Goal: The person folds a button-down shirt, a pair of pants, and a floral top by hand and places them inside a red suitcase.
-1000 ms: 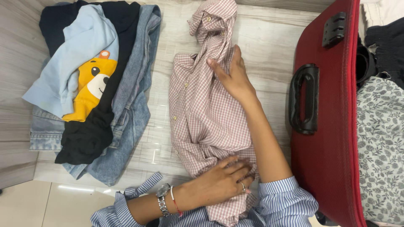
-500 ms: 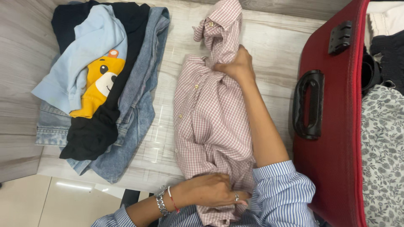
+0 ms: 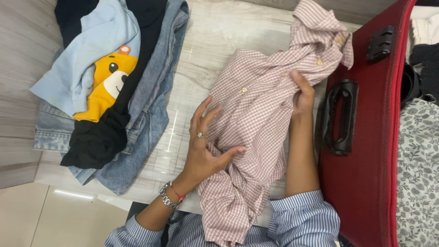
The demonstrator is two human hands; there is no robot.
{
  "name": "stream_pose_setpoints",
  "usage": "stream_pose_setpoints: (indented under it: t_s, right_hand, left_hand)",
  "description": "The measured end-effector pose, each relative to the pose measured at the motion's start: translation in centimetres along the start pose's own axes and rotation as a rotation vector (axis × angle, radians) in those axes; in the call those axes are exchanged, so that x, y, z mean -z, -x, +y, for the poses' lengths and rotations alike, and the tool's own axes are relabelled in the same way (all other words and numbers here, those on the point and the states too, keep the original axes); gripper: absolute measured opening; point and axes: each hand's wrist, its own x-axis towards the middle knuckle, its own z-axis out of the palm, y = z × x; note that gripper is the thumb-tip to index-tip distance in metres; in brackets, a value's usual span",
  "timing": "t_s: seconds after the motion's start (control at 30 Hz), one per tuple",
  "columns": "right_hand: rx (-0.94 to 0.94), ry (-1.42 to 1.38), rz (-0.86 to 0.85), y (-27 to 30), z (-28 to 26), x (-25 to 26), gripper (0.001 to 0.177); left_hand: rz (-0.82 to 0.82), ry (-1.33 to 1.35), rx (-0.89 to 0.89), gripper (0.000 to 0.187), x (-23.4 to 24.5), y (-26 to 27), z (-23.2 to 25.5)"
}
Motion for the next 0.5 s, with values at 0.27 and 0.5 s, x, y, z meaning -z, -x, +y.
stream_pose_setpoints:
  t_s: [0.27, 0.5]
  right_hand:
    - [-0.084, 0.062, 0.128, 0.2, 0.0, -1.1, 0.049]
    - [-0.139, 0.146, 0.146, 0.3, 0.2, -1.7, 0.045]
  left_hand:
    - [-0.169, -0.076, 0.046, 0.135, -2.6, -0.4, -2.6]
    - [-0.139, -0.119, 0.134, 0.128, -2.9, 0.1, -3.4]
